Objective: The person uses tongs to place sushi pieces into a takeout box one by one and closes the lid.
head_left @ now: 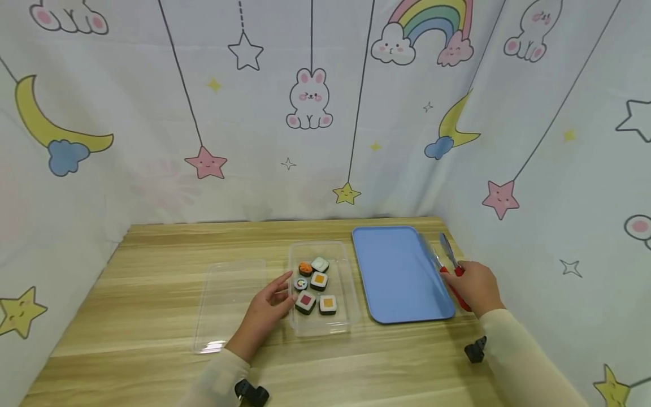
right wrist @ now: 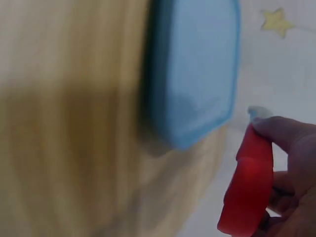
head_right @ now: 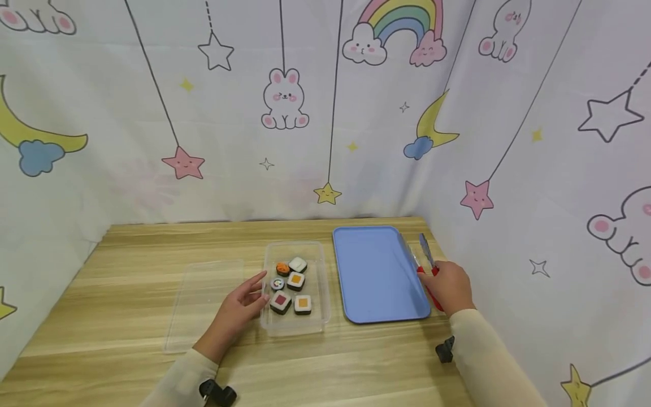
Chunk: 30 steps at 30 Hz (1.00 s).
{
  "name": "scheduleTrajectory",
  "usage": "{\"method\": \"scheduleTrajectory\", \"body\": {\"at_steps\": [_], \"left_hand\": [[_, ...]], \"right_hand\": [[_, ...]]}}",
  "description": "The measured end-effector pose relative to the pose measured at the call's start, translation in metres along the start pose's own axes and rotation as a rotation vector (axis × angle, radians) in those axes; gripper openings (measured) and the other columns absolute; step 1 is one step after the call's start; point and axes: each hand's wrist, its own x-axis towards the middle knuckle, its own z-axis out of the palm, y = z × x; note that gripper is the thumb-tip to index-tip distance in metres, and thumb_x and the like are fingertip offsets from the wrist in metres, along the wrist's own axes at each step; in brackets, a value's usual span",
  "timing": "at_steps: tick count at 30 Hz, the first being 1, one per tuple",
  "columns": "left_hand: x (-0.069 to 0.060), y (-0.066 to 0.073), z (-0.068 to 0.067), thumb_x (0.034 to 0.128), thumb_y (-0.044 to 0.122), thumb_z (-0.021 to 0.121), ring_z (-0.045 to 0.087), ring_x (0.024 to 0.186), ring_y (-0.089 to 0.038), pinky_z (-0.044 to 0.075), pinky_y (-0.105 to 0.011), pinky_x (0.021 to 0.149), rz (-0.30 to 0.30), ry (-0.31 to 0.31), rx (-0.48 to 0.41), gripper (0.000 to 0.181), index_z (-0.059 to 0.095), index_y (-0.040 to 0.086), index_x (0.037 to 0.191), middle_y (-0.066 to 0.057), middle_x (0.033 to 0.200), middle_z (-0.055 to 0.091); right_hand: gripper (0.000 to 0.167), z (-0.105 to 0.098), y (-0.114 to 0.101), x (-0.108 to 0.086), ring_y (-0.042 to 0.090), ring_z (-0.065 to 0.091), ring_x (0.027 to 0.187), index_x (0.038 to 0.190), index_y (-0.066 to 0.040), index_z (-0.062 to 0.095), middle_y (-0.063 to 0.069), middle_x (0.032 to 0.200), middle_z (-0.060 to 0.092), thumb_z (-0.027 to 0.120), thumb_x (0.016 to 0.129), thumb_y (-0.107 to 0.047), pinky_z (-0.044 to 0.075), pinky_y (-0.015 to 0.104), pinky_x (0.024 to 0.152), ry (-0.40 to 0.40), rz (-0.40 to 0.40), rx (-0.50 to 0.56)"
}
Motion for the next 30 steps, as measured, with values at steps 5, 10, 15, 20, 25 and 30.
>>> {"method": "scheduleTrajectory", "body": {"at_steps": [5,10,15,20,25,30], "left_hand": [[0.0,0.001,0.001,0.0955,0.02,0.077,0.063,0.124,-0.032,0.053,-0.049,0.099,0.001,-0.004,-0.005,0.061,0.056,0.026,0.152,-0.02,0.144,0.059],[0.002,0.001,0.001,0.0964,0.021,0.076,0.063,0.125,-0.032,0.051,-0.052,0.101,-0.006,-0.003,0.023,0.06,0.055,0.025,0.153,-0.018,0.144,0.06],[0.005,0.001,0.003,0.0969,0.024,0.076,0.062,0.126,-0.033,0.05,-0.053,0.103,-0.01,-0.002,0.033,0.061,0.054,0.025,0.153,-0.017,0.144,0.06],[0.007,0.001,0.005,0.096,0.025,0.077,0.062,0.128,-0.033,0.05,-0.053,0.104,-0.018,0.0,0.021,0.061,0.054,0.027,0.153,-0.016,0.145,0.06],[0.003,0.007,-0.003,0.0965,0.025,0.077,0.06,0.13,-0.031,0.05,-0.052,0.104,0.009,0.038,0.024,0.064,0.051,0.026,0.156,-0.012,0.146,0.059],[-0.002,0.025,-0.034,0.0996,0.029,0.073,0.052,0.138,-0.031,0.048,-0.054,0.106,0.067,0.099,0.1,0.068,0.042,0.026,0.16,-0.012,0.155,0.05]], "right_hand": [[0.057,0.012,0.028,-0.01,0.043,0.066,0.083,0.116,0.013,0.07,0.027,0.093,0.071,0.077,0.092,-0.038,0.054,0.057,0.075,0.015,0.035,-0.019],[0.046,0.021,0.038,-0.014,0.029,0.059,0.07,0.095,0.006,0.07,0.011,0.074,0.065,0.08,0.088,-0.039,0.049,0.048,0.065,0.01,0.081,0.002],[0.044,0.028,0.045,-0.013,0.032,0.06,0.073,0.098,0.005,0.069,0.014,0.078,0.065,0.081,0.087,-0.037,0.05,0.048,0.067,0.012,0.075,0.011],[0.06,0.032,0.046,-0.013,0.048,0.062,0.09,0.114,0.013,0.066,0.031,0.096,0.065,0.078,0.09,-0.04,0.05,0.062,0.081,0.048,0.03,-0.021],[0.066,0.023,0.019,-0.017,0.058,0.052,0.11,0.132,0.014,0.059,0.039,0.12,0.057,0.069,0.099,-0.042,0.042,0.068,0.096,0.152,0.005,0.025],[0.059,0.005,-0.053,-0.023,0.047,0.057,0.117,0.145,0.006,0.055,0.029,0.134,0.055,0.066,0.103,-0.034,0.049,0.062,0.094,0.161,-0.069,0.24]]}}
